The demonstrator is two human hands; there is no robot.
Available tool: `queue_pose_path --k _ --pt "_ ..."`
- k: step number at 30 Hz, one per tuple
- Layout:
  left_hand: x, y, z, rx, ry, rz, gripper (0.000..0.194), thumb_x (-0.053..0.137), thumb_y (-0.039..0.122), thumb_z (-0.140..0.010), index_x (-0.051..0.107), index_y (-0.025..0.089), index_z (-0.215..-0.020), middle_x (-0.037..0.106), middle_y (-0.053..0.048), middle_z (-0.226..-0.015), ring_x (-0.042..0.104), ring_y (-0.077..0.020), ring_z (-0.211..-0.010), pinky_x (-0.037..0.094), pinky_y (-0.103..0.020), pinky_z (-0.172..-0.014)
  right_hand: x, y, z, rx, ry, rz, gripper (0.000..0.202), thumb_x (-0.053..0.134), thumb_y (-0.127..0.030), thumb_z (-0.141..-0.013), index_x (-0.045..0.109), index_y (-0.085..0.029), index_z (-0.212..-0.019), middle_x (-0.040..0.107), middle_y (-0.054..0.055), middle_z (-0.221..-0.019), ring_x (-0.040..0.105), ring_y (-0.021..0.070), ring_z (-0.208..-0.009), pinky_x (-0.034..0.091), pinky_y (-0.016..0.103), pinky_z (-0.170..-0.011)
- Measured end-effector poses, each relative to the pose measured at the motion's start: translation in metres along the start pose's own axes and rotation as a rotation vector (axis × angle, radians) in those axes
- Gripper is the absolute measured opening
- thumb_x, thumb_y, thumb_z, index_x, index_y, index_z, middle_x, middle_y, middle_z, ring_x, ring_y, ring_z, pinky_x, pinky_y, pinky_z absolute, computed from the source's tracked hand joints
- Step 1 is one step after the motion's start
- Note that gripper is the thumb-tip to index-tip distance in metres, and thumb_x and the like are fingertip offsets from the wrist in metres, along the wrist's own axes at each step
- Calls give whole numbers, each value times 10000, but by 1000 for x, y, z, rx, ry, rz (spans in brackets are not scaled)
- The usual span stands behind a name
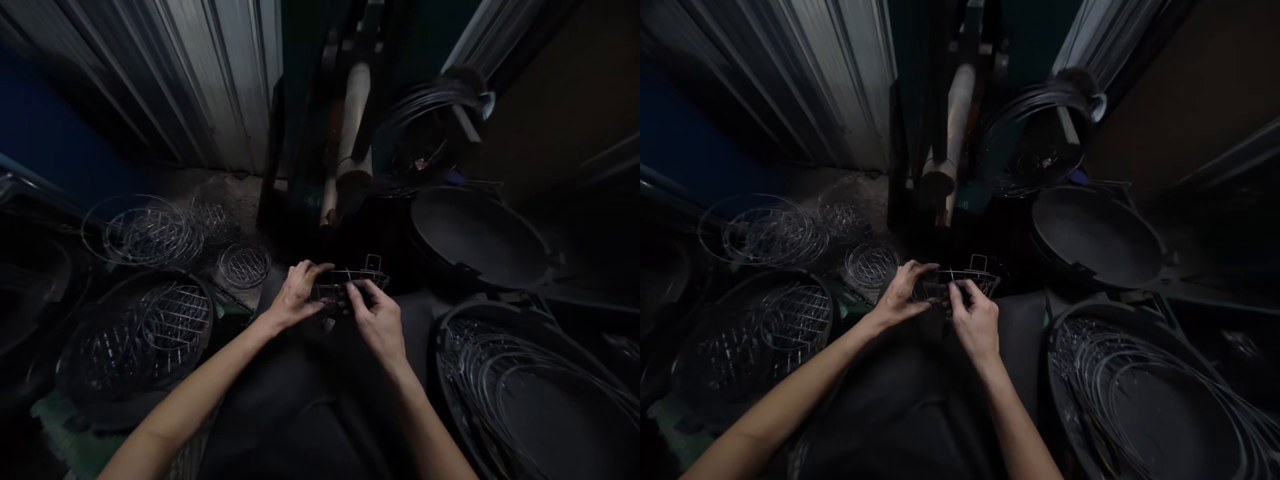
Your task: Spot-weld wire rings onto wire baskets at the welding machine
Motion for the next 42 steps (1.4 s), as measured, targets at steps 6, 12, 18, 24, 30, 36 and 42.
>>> queue_pose_path --k 6,12,18,24,30,36,42 --pt "-2 -8 -8 -18 56 12 583 640 205 -729 421 214 -1270 513 -58 -1075 502 -227 -1006 373 -379 -895 6 -6 -11 -41 26 -4 341 485 -470 -854 634 -167 -813 647 23 -708 564 144 -610 421 226 -568" --pt "-5 -13 -17 -16 76 12 617 620 178 -716 405 231 -1292 510 -50 -1081 495 -228 -1008 370 -385 -893 9 -7 -23 -111 37 -19 317 492 -443 -862 623 -161 -801 631 11 -701 549 131 -604 416 220 -586" --pt "-10 -16 -25 -3 137 13 606 611 143 -704 408 226 -1269 516 -52 -1067 501 -228 -1004 375 -382 -874 11 -8 -32 -199 77 4 269 499 -407 -873 608 -175 -791 605 -4 -665 530 123 -587 411 220 -576" --pt "-14 -22 -30 4 205 -7 589 633 142 -698 397 213 -1233 518 -58 -1078 502 -233 -1016 381 -376 -869 15 -14 -42 -267 99 28 254 484 -383 -886 593 -177 -785 580 -10 -646 511 115 -568 398 220 -559" --pt "-17 -26 -35 38 264 -32 573 643 141 -698 393 201 -1209 522 -60 -1068 516 -222 -990 384 -359 -853 18 -18 -49 -321 117 35 240 478 -370 -889 580 -183 -779 571 -9 -648 517 119 -581 402 224 -578" --pt "-22 -30 -42 56 279 -45 574 635 128 -688 407 193 -1211 524 -60 -1052 519 -221 -975 381 -353 -844 21 -19 -57 -350 140 41 237 475 -373 -888 578 -184 -788 577 -4 -653 522 125 -586 411 231 -595" --pt "-27 -35 -50 33 260 -44 564 633 137 -686 424 198 -1207 535 -59 -1046 525 -226 -974 373 -363 -850 25 -21 -65 -377 156 29 241 469 -372 -887 577 -186 -781 577 -3 -656 521 125 -588 412 229 -595"
Point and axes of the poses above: each hand's wrist, its own z-axis away from the middle knuckle, its own x-axis out of the palm, y = z × x, the point moved 5 cm from there along -z, towards the middle knuckle
